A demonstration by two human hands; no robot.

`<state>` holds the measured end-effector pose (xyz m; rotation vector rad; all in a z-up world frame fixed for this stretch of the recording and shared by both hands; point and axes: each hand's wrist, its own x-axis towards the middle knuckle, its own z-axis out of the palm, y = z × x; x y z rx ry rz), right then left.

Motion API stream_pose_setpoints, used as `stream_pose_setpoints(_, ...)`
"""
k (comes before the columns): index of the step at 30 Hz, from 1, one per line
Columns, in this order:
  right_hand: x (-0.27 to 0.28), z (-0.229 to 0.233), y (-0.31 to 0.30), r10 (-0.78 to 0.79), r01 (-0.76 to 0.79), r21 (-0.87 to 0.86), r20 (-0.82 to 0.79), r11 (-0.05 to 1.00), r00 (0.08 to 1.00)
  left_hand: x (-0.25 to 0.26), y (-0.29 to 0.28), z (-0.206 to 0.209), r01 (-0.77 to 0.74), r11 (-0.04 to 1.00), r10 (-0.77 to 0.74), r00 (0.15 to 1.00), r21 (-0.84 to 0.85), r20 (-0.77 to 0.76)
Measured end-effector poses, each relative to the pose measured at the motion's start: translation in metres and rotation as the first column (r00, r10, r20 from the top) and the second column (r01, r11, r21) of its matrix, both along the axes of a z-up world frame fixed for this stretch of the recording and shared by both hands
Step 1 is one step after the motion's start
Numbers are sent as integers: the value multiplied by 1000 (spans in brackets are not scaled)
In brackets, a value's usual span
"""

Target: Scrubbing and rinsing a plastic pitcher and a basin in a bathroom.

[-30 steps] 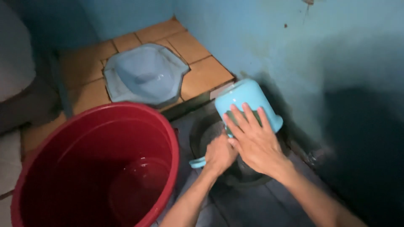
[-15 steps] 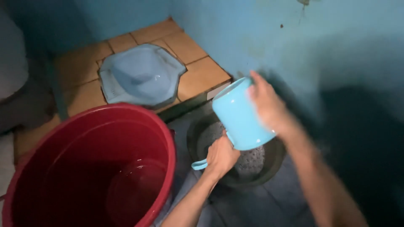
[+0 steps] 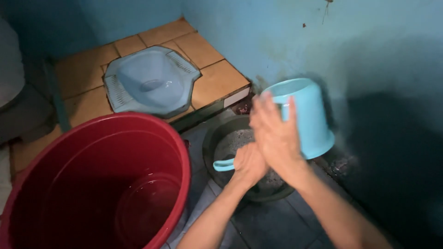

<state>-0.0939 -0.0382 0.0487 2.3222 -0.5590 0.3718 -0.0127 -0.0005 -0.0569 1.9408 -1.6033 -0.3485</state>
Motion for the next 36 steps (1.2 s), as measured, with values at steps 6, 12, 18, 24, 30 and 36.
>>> stream_pose_setpoints(6,-35,53,-52,-443,-517,763,647,388,621,2,29,52,-124,991,130,977,48,-167)
stream_pose_setpoints(12,-53,31,-39,-618,-317,915,401,248,676,4,34,31,-124,981,154,964,147,-218)
stream_pose_setpoints(18,-76,3,-59,-255,-378,544,763,749,594,11,35,35,-142,975,182,951,171,-251)
stream_pose_setpoints(24,-69,8,-17,-210,-433,676,652,596,729,12,40,41,-153,964,201,955,218,-219)
stream_pose_setpoints(30,-57,15,-33,-33,-429,373,784,823,620,3,38,24,-128,982,157,962,142,-222)
stream_pose_setpoints(36,-41,21,-34,-31,-331,332,746,884,665,6,34,9,-158,980,177,971,124,-162)
